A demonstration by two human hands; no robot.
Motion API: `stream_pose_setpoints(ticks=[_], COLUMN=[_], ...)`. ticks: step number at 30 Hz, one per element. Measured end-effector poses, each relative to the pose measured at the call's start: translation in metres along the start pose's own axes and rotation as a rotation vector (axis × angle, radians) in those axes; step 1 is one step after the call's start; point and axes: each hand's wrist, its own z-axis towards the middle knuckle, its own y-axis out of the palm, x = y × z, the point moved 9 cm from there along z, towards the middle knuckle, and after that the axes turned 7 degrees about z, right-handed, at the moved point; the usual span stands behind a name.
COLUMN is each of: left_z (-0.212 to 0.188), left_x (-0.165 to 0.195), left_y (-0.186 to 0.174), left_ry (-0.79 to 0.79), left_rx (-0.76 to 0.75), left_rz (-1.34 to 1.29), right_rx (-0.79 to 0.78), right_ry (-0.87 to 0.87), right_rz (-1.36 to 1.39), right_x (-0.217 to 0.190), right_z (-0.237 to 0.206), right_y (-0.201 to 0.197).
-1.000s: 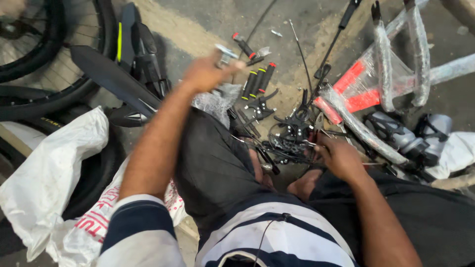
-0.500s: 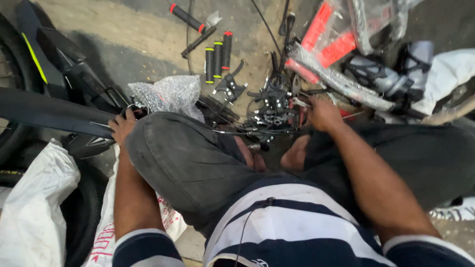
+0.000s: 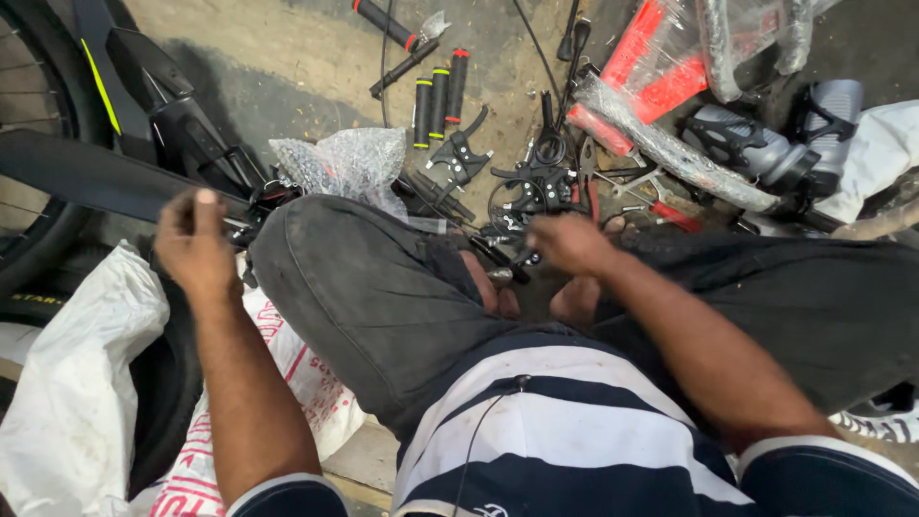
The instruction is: The person sits on the floor of a bicycle workshop surrounded by disassembled bike frames and components. They handle a handlebar with brake levers and cables, fitting and tightening parts together by hand and working the cables through the assembly.
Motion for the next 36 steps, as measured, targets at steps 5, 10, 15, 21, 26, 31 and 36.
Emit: stream_pose_setpoints(ticks=[5,10,15,21,26,31,36], left_z=[-0.024,-0.068,-0.118,-0.143,-0.138,-0.135,-0.142], left_x=[0.100,0.174,0.167,0.146,0.127,0.123,0.118], left_y=[0.004,0.077,0.172,0.244,0.247,0.244,0.247], left_ry=[0.312,0.479,0.344,0.490,0.482,0.432,0.347], left_rx=[-0.027,-0.211,-0.382,-0.509,-0.546,-0.526,-0.635], left_rz=[-0.102,-0.166,-0.162,0.229,0.290,0.176,0.123], right_rx=[0.550,0.703,0.144,-0.098,-0.083,0.220,0.188], right_ry=[0.206,0.173,0.360,-0.104,0.018,0.232,0.427], right_rz=[0.699,0.034,-0.360,-0.471,-0.387,0.273,1.226], right_x=[0.062,0.060,0.047,-0.026,-0.020,0.007,0.029], right_z=[-0.018,-0.039,-0.026,-0.006,0.001,-0.012,-0.039], right_y=[-0.096,-0.122,-0.038,0.054,0.042,-0.036,-0.050])
